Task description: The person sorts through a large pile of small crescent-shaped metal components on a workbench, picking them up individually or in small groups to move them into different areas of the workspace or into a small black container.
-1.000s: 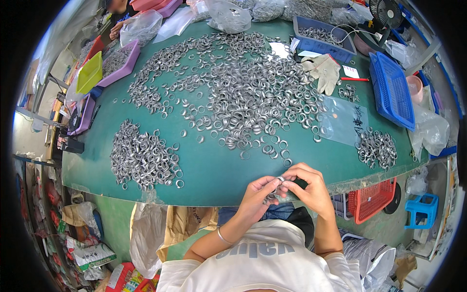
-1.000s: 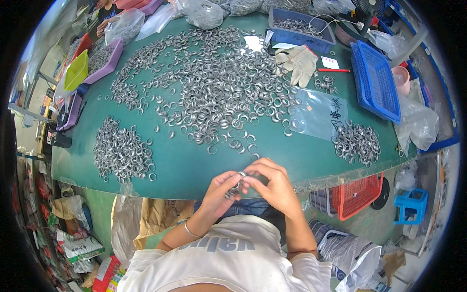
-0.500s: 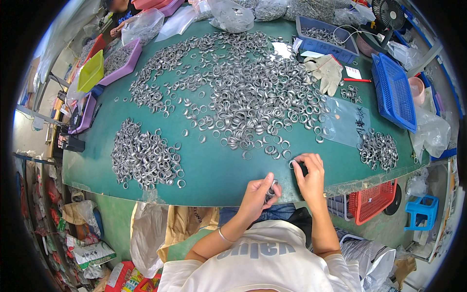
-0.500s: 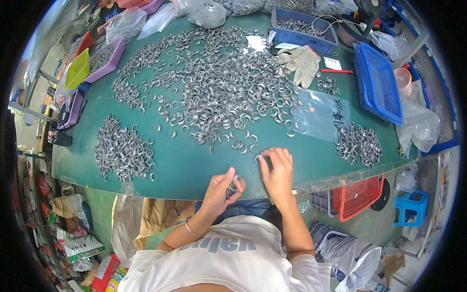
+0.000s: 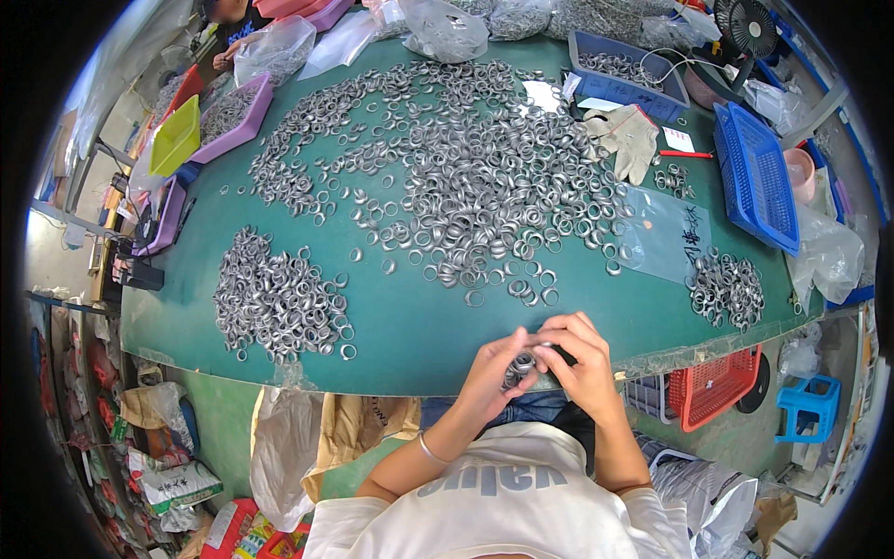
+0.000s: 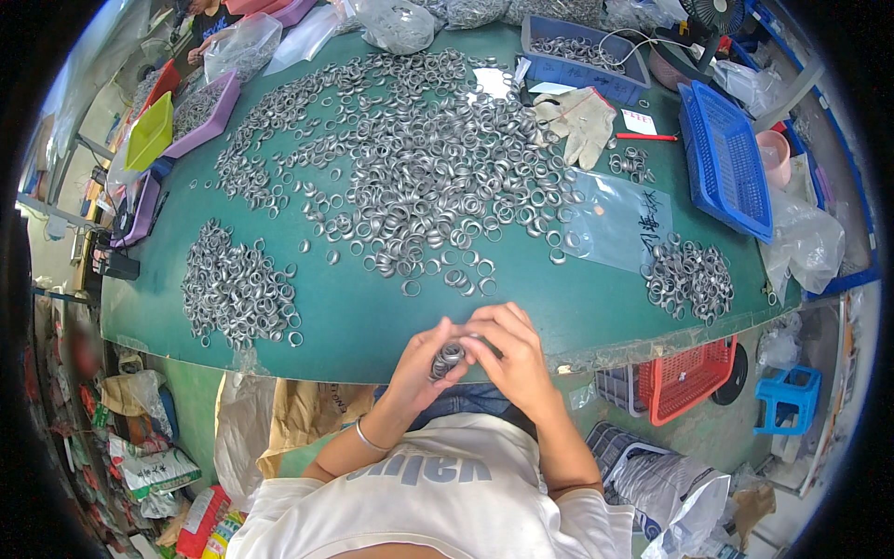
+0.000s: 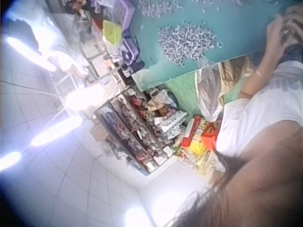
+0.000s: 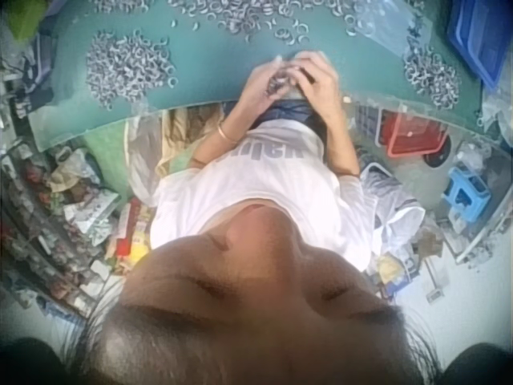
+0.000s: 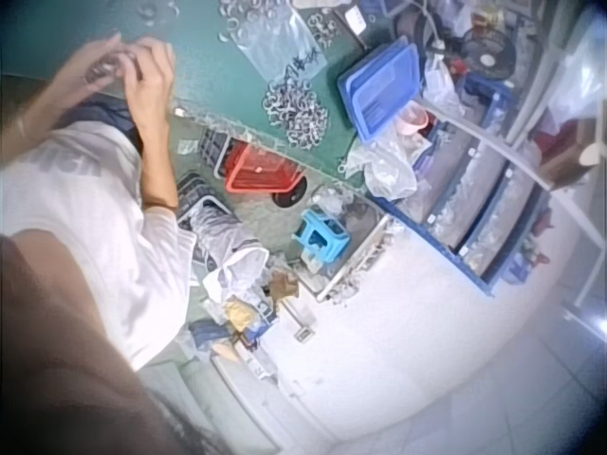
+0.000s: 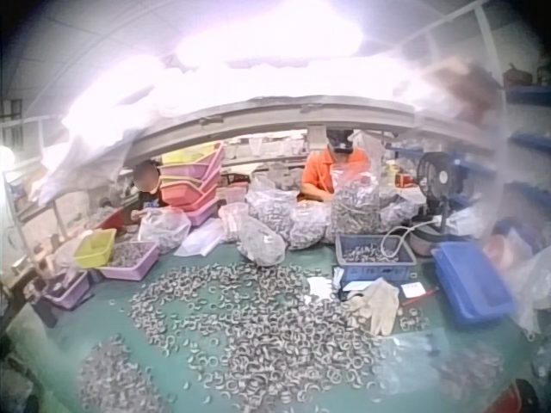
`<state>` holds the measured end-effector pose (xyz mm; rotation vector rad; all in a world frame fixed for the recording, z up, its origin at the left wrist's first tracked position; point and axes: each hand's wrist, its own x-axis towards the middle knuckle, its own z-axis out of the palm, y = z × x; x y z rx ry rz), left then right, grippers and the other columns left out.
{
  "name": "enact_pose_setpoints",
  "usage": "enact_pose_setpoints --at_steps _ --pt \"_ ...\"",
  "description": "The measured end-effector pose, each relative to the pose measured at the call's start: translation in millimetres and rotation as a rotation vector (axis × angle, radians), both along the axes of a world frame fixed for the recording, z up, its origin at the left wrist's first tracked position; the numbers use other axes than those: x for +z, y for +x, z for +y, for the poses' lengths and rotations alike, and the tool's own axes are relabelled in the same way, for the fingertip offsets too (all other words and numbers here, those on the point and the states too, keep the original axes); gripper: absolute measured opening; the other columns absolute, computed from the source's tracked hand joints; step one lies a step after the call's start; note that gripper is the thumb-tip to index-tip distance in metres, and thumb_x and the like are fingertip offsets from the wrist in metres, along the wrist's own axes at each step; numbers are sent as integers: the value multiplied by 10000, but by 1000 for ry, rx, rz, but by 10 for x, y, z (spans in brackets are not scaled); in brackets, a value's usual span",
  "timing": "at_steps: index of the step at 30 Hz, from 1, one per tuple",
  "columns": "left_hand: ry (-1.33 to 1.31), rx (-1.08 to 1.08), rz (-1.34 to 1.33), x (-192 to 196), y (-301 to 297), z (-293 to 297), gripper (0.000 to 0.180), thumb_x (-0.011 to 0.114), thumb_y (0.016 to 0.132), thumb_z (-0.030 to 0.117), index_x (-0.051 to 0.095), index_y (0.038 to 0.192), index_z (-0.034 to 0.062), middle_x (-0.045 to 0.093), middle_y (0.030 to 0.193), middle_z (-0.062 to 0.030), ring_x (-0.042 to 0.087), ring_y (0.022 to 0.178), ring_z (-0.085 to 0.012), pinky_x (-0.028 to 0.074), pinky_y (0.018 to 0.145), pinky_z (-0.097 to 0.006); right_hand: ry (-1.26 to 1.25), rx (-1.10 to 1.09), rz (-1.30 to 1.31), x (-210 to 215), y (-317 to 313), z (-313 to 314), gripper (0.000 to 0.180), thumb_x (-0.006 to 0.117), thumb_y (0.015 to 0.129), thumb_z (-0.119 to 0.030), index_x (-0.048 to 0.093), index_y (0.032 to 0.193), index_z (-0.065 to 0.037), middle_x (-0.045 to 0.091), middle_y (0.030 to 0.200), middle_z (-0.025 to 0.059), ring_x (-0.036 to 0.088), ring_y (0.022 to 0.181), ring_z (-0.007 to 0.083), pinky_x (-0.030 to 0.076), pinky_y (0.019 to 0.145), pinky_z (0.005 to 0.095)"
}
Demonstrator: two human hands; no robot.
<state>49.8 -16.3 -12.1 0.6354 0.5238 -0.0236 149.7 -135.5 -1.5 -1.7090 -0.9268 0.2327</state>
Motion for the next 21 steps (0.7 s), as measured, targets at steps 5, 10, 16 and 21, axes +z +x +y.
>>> enact_pose_setpoints --at_steps 5,10,16,21 --pt "-132 -40 -25 -73 -8 41 333 455 993 297 537 796 41 556 754 -102 447 517 -95 305 366 -173 57 -190 165 -62 166 39 178 655 784 8 669 962 22 640 830 103 593 748 182 471 678 286" --pt "-188 53 -102 -157 -26 17 311 469 982 262 504 748 60 537 757 -128 452 537 -106 292 351 -175 -372 -333 -415 -243 228 254 248 728 724 -111 631 937 -28 584 914 104 523 884 310 381 761 401" --pt "-129 0 -68 -91 -27 73 224 499 956 225 542 872 22 540 777 -126 477 566 -122 310 372 -167 -274 -359 -398 -291 233 158 122 680 772 -64 639 874 -14 617 849 113 549 808 313 397 737 393" --pt "-113 55 22 46 58 30 241 515 947 197 581 1073 2 574 798 -88 529 678 -124 372 432 -180 126 -220 610 -202 135 61 112 651 816 -35 668 920 5 613 744 78 565 660 180 426 632 292"
